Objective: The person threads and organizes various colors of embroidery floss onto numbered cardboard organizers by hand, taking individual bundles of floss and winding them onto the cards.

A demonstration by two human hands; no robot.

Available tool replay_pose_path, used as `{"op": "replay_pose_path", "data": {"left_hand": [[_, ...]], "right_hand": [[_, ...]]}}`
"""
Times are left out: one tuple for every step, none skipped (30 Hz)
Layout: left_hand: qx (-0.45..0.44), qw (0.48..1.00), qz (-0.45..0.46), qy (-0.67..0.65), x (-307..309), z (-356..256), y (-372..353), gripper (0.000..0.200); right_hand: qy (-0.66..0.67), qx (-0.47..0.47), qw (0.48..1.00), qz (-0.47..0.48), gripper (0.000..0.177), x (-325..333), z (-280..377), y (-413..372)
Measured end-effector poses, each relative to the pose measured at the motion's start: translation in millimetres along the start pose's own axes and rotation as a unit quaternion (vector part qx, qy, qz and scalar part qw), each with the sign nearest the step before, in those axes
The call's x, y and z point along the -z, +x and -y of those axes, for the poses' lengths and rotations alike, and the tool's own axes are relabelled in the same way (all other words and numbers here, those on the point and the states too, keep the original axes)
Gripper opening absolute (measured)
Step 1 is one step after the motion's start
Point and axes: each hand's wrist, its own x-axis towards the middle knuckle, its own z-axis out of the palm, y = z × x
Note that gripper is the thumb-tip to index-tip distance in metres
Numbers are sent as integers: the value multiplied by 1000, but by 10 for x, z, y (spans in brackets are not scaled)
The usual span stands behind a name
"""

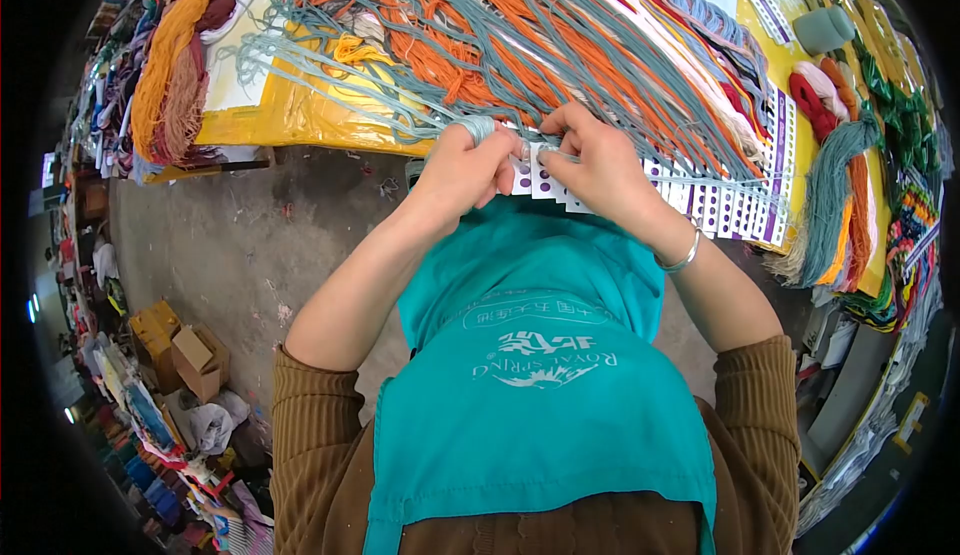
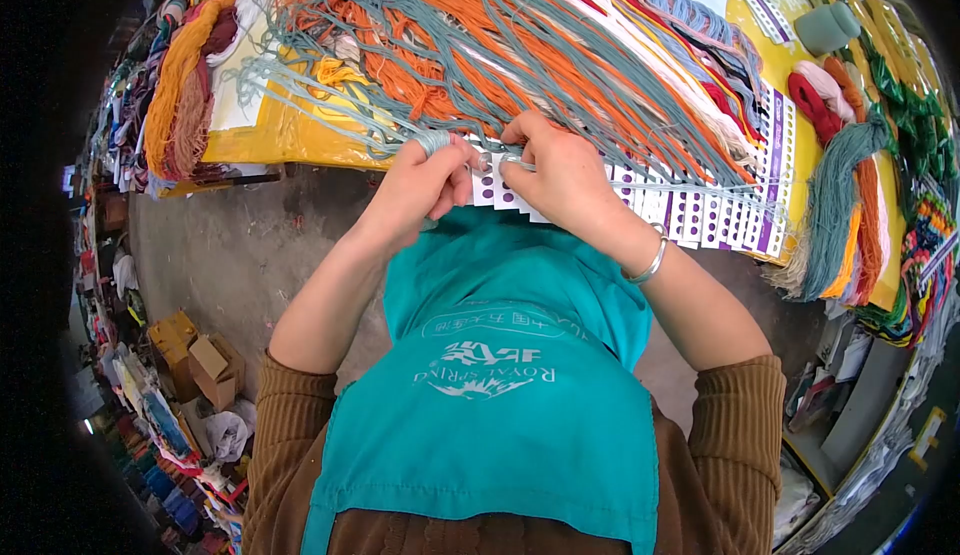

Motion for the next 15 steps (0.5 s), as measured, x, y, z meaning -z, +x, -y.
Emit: {"op": "replay_pose_path", "data": {"left_hand": [[3, 1000, -2, 0, 16, 15, 9, 26], [6, 1000, -5, 1, 26, 20, 10, 28], [4, 1000, -7, 11, 27, 12, 7, 27], [1, 1000, -9, 20, 24, 0, 3, 27], [-1, 1000, -10, 29, 20, -9, 3, 27], [-5, 999, -10, 33, 16, -5, 10, 25], [-9, 999, -10, 37, 12, 10, 20, 24], [-13, 999, -10, 41, 11, 25, 28, 23], [-11, 999, -17, 36, 9, 42, 35, 21], [-10, 999, -24, 31, 5, 57, 40, 19], [-8, 999, -31, 26, 0, 63, 46, 18], [-11, 999, -32, 21, -3, 62, 42, 17], [-13, 999, -34, 16, -4, 61, 34, 16], [-16, 999, -36, 11, -7, 60, 26, 15], [-12, 999, -33, 7, -14, 46, 11, 14]], "right_hand": [[5, 0, 1000, 2, 31, -5, -5, 1], [3, 1, 1000, 4, 31, -7, 1, 1], [1, 2, 1000, 5, 31, 0, 9, -1], [-1, 3, 1000, 5, 31, 5, 13, -3], [0, 2, 1000, 6, 31, 7, 11, -4], [2, 2, 1000, 6, 31, 8, 9, -4], [3, 2, 1000, 7, 31, 7, 9, -4], [5, 2, 1000, 7, 31, 4, 6, -4], [6, 1, 1000, 7, 31, 2, 2, -4], [6, 1, 1000, 7, 30, 5, -1, -5], [9, 2, 1000, 6, 30, 6, -6, -7], [11, 3, 1000, 4, 30, 5, -9, -10], [14, 4, 1000, 3, 30, 4, -12, -14], [15, 2, 1000, 3, 30, 7, -4, -14], [16, 0, 1000, 4, 31, 13, 15, -13]]}}
